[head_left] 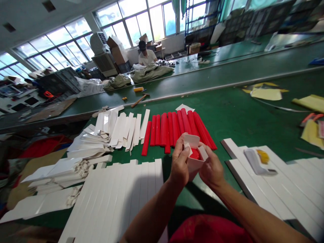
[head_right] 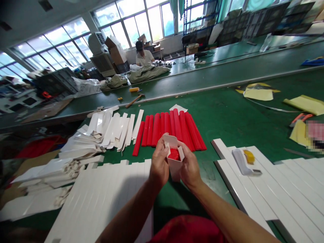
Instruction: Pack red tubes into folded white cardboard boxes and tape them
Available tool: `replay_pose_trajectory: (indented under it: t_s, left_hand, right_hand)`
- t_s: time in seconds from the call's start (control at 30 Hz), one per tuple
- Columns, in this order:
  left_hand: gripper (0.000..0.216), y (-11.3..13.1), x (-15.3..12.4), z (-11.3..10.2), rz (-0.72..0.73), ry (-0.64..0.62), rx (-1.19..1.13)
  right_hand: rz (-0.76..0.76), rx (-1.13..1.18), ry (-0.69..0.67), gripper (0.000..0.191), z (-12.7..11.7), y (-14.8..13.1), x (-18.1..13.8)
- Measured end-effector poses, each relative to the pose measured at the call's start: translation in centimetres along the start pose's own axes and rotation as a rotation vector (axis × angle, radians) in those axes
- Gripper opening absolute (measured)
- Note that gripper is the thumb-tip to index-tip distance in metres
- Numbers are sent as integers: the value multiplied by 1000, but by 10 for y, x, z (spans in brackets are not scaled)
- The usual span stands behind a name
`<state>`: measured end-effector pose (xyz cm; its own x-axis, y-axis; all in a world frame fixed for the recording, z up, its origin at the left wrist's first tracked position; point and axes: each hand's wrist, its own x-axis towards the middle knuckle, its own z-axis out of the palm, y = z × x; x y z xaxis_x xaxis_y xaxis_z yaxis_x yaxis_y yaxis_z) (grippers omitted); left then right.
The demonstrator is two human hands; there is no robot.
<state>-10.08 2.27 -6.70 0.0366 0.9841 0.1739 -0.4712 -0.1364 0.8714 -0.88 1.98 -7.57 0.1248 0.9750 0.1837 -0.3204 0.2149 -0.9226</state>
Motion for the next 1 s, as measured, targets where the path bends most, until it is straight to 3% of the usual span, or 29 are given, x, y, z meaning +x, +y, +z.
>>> replay_pose_trajectory:
  t_s: [0.07,0.2,0.33,0.4,0.53,0.63,0.73,0.83,1.0]
  left_hand:
    - [50,4,4,3,-59,0,-83]
    - [49,6,11,12,-105,2,-85]
    - [23,-6,14,11,172,109,189]
    - [22,-14,16,5,340,143,357]
    - [46,-17,25,-17,669,60,643]
    - [42,-7,34,-33,830,-16,901]
    - [43,8,39,-43,868,-88,1085]
    - [42,23,40,-45,881,-176,1173]
    - [35,41,41,-38,824,-309,1251]
  right_hand:
    - [-16,-23,-11,31,1,-3,8]
    - [-61,-21,14,21,4,-3,24]
    - [-252,-27,128,15,9,4,34]
    - [-335,-36,157,10,9,9,39]
    - [-398,25,44,28,3,20,46]
    - [-424,-106,-98,38,-7,30,43]
    - [-486,-412,-231,56,-13,40,35]
    - [-605,-665,-183,72,-12,48,31]
    - [-683,-770,-118,61,-9,47,33]
